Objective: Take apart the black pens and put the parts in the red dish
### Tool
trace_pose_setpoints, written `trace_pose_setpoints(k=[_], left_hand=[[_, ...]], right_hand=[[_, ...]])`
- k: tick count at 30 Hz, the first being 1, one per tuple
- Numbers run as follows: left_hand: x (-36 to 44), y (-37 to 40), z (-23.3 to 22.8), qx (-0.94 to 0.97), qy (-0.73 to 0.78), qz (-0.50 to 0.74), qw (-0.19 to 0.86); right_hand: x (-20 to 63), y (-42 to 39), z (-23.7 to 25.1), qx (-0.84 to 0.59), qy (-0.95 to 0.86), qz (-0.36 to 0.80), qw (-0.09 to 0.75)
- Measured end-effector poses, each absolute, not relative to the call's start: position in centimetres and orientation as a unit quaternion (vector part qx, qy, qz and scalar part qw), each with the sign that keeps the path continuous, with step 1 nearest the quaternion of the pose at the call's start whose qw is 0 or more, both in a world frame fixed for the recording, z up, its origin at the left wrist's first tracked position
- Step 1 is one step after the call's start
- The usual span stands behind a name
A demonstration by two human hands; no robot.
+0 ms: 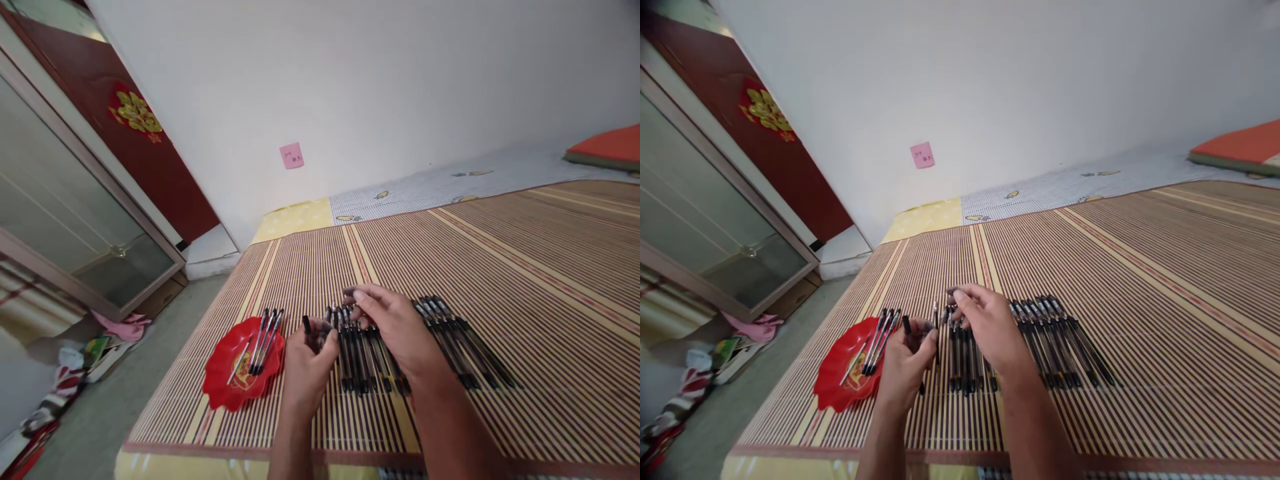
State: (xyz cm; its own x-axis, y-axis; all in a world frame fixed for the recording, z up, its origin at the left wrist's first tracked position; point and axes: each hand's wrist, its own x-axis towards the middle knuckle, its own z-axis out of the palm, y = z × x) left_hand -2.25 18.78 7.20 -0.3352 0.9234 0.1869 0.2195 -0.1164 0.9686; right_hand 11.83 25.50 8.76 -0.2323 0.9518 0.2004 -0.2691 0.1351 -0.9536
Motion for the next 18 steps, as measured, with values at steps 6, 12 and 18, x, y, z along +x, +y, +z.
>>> trace_pose_setpoints(k=[6, 12, 18], left_hand=[[-2.1, 18.5, 7.0, 0.502, 0.576, 0.556, 0.328], [-1.9, 18.6, 7.2, 0.506, 0.562, 0.565, 0.330], [-1.0, 18.3, 8.0, 0.489, 0.544, 0.572, 0.370]], right_hand=[[11.6, 25.1, 8.9, -0.292, -0.591, 0.583, 0.476], [11.6, 25.0, 8.8, -0.275, -0.579, 0.608, 0.468], [11.6, 24.9, 9.1, -0.265, -0.575, 0.608, 0.479]])
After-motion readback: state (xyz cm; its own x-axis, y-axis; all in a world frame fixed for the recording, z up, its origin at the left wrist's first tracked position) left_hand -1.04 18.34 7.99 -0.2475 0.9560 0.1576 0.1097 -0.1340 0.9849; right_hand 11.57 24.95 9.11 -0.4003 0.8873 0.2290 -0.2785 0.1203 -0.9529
